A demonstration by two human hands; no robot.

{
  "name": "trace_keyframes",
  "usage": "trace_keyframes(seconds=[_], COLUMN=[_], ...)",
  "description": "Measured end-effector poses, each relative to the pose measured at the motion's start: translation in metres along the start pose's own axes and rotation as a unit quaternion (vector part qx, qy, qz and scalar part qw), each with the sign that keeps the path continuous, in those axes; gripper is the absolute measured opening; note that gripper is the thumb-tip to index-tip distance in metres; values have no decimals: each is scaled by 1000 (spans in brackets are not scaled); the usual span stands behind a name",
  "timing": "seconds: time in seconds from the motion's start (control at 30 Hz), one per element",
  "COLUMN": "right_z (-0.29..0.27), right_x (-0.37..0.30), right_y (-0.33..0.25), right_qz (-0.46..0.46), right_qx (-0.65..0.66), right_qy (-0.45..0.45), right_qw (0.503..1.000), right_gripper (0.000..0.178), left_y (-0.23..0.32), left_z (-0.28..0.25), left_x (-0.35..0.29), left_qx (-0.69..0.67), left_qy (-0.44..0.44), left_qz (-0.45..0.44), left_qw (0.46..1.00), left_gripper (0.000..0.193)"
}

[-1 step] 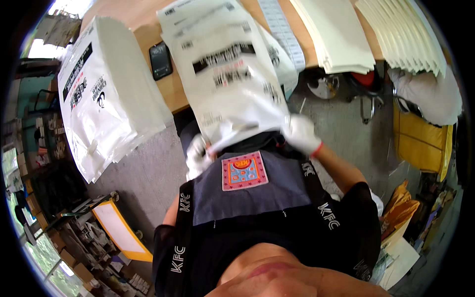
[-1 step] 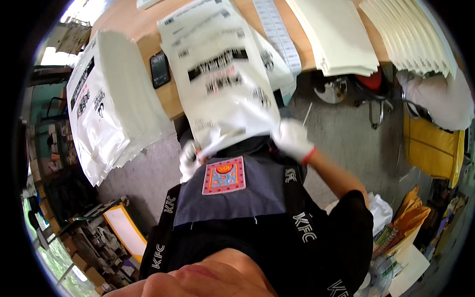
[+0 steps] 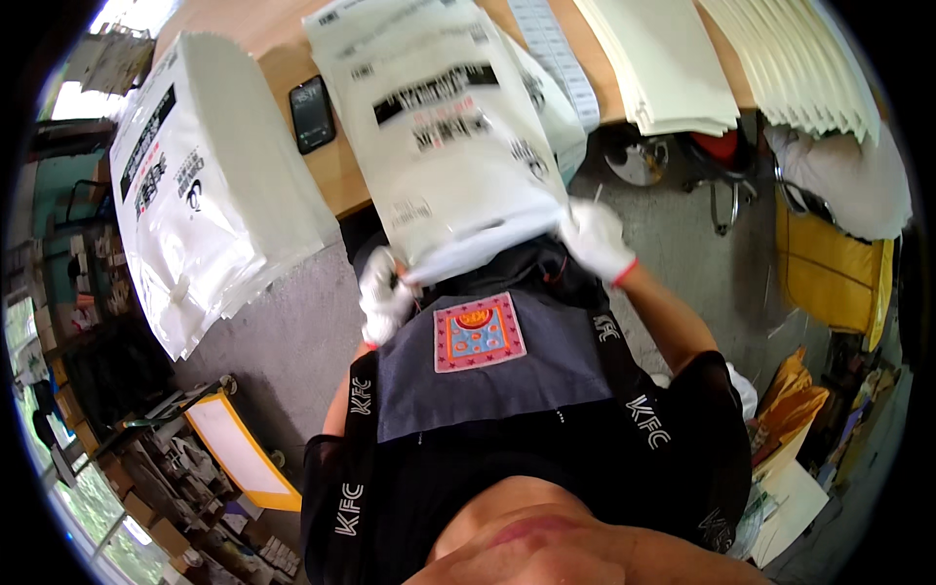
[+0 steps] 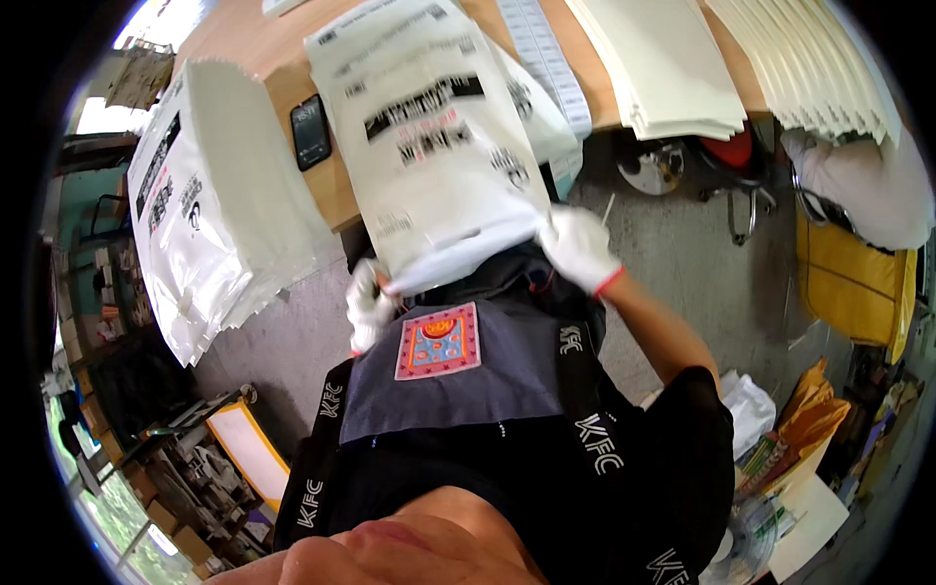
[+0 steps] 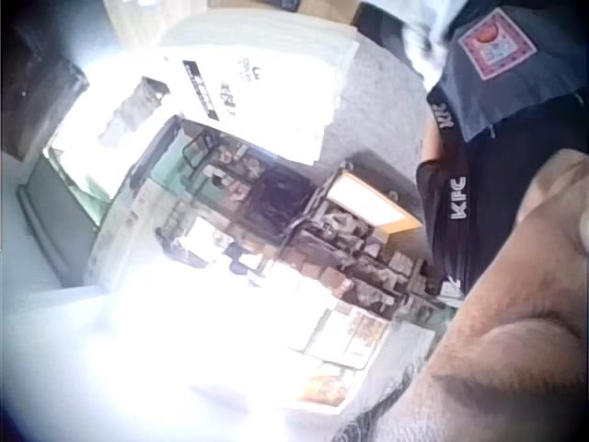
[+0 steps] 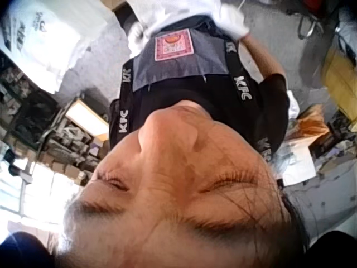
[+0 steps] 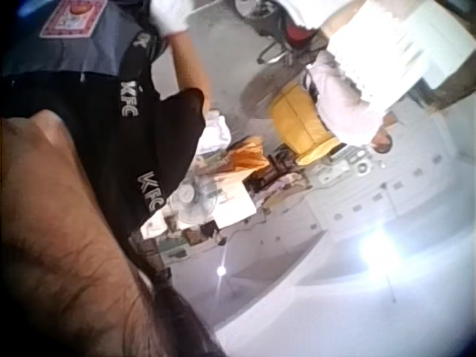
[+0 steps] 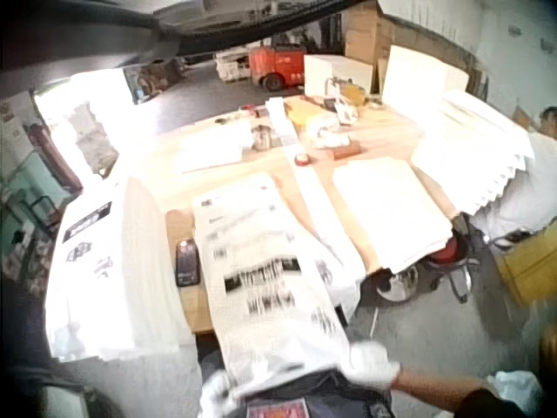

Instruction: The person repeatedly picks up stacks of white paper, places them into white plastic bags, and seals the bags. The person then stacks the sealed bags on the table.

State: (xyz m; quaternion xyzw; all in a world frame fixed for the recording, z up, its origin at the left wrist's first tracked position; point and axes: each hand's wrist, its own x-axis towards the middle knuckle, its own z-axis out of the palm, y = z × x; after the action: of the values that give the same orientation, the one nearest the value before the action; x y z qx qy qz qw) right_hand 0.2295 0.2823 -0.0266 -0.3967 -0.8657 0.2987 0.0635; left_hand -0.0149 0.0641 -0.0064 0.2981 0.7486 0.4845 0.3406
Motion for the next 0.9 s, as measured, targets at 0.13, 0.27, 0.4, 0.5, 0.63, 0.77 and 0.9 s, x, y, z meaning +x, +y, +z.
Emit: trace_keyframes(seconds=[0.13,0.27,0.4,0.5,0.63,0.77,0.9], right_z=[0,-11,24,50,20,29,46], right_x=[-13,12,70,97,83,82,97], right_y=[7,52,115,134,79,69,59], right_qz=[24,113,252,279,151,206,100], right_qx=[-58,62,36,65,67,324,457], right_qy=[-144,-9,131,208,266,5,-66], right_qw=[988,992,958,935,950,923,881], right_gripper=[22,24,29,28,22,35,39], left_y=[-67,-60,8,-11,-6,23,35], left_z=[-7,-2,77,148,183,186,168], left_x=[1,-4,39,67,87,81,63], left_qx=[236,196,-145,-324,-392,-382,-300], left_qy=[5,-77,-288,-189,-133,-58,-191], left_qz=[160,20,-122,-215,-234,-181,-185], left_qw=[958,977,939,902,880,904,916], left_gripper=[20,12,36,38,24,13,17])
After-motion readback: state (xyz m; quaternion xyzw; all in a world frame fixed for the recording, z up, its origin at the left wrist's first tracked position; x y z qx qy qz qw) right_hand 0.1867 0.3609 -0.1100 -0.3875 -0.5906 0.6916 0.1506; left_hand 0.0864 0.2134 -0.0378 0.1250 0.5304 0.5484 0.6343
